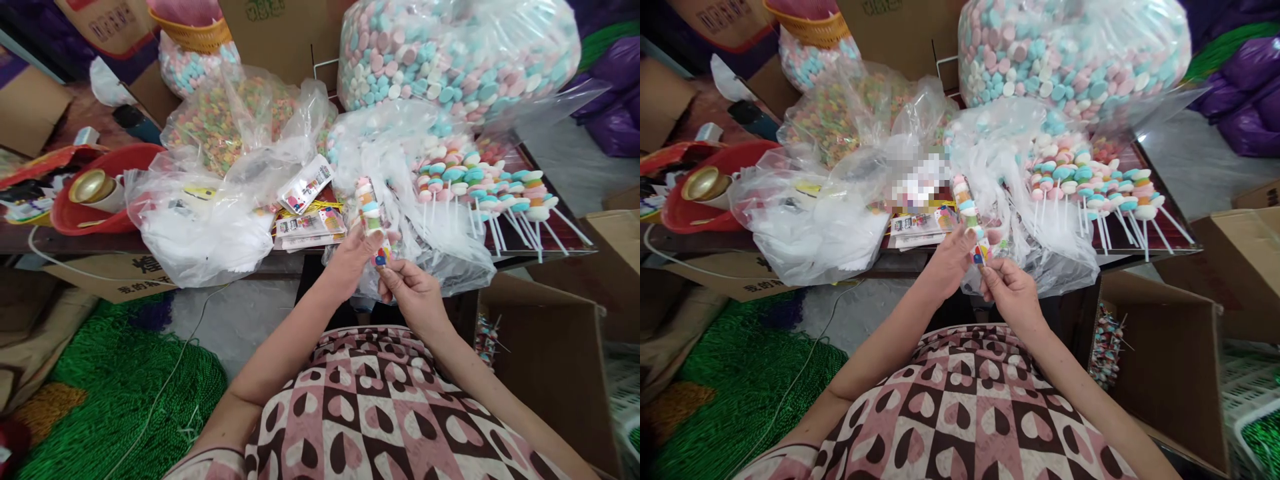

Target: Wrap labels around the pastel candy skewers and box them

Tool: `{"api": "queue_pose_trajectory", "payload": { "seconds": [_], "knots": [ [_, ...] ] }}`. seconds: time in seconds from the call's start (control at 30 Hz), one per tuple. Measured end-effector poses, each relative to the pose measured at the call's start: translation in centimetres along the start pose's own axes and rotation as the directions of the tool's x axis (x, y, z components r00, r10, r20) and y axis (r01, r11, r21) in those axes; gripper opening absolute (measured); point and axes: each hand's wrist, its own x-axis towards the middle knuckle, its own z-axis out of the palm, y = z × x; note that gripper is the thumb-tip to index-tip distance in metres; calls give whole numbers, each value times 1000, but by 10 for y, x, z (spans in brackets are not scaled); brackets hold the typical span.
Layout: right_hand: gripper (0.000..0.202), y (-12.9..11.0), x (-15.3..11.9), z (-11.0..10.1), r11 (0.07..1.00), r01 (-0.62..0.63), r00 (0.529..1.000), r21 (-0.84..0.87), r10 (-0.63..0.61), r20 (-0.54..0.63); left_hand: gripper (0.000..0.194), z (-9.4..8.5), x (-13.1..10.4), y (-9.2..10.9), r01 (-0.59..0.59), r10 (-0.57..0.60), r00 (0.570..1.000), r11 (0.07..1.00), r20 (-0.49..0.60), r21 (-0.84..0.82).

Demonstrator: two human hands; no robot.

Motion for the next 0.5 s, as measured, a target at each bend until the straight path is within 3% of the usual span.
{"api": "queue_pose_trajectory", "payload": {
  "seconds": [0.07, 0.17, 0.5],
  "knots": [
    [29, -1, -1, 1, 1000, 10, 1000, -15, -10, 8, 38, 6, 0, -4, 90, -84, 994, 993, 66, -82],
    [31, -2, -1, 3, 1000, 12, 1000, -23, -12, -11, 43, 12, -2, -10, 171, -163, 984, 978, 77, -119],
    [35, 4, -1, 7, 986, -65, 998, 154, 67, -6, 53, 4, -5, -24, 211, -200, 973, 974, 111, -89]
  ]
}}
